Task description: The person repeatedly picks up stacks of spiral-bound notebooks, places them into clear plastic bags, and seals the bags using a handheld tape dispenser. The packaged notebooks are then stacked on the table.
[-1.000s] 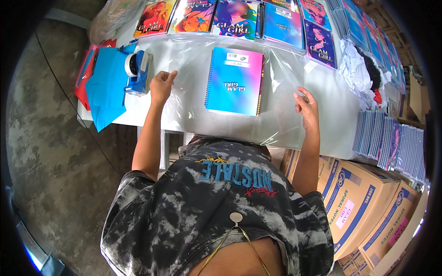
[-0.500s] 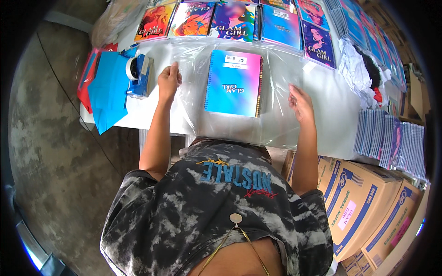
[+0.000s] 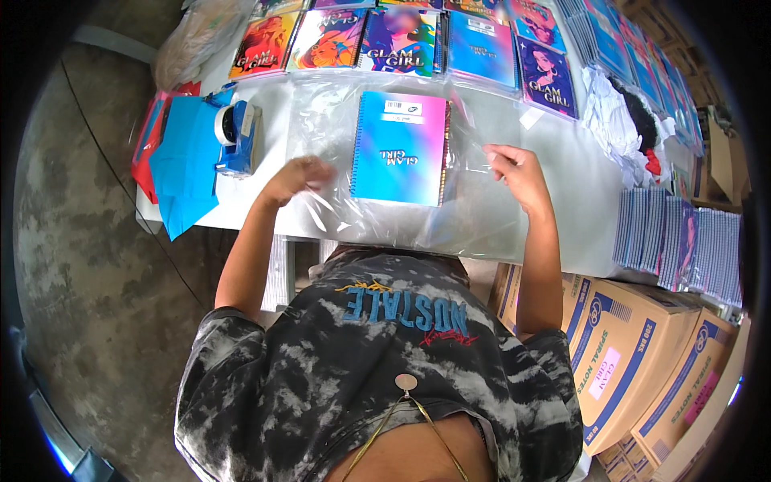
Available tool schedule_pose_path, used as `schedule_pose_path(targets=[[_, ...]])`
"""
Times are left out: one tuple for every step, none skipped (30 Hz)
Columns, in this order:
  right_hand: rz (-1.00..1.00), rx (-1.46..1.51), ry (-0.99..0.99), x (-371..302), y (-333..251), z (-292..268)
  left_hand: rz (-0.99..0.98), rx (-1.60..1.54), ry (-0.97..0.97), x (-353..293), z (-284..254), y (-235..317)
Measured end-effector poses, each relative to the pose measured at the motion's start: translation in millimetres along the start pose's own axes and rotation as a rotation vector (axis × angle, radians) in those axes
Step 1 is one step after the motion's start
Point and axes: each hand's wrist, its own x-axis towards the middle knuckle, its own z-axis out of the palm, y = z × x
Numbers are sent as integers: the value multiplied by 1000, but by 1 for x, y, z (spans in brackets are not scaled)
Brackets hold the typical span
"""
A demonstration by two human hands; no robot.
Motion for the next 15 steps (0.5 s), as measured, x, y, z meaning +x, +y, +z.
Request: schedule_pose_path(targets=[[-15, -10, 122, 1, 0, -1, 49, -192, 120, -1, 0, 4], [-31, -20, 245, 3, -1, -1, 76, -362, 164, 0, -1, 9], [-46, -30, 368, 7, -1, -2, 102, -532, 207, 1, -1, 16], [-22, -2, 380, 12, 3, -3, 87, -605, 118, 3, -7, 17], [-58, -34, 426, 16, 7, 0, 73, -445, 138, 7, -5, 27], [-93, -65, 472, 19, 11, 3, 58, -284, 158, 14, 1, 38], [-128, -97, 519, 20, 9, 5, 43, -123, 175, 20, 7, 46], [-102, -189, 427, 17, 8, 8, 136, -86, 212, 22, 10, 46], [-75, -279, 335, 10, 6, 11, 183, -16, 206, 20, 13, 49], [-39, -368, 248, 0, 3, 12, 229, 55, 190, 12, 20, 56], [-31, -374, 237, -6, 1, 11, 275, 126, 176, 1, 29, 64], [-21, -378, 226, -12, -1, 10, 233, 252, 228, -11, 40, 74], [-12, -379, 210, -16, -3, 9, 208, 294, 195, -15, 41, 80], [4, -347, 205, -17, -5, 5, 183, 337, 162, -17, 40, 83], [22, -315, 200, -16, -6, -1, 159, 380, 127, -17, 39, 84]])
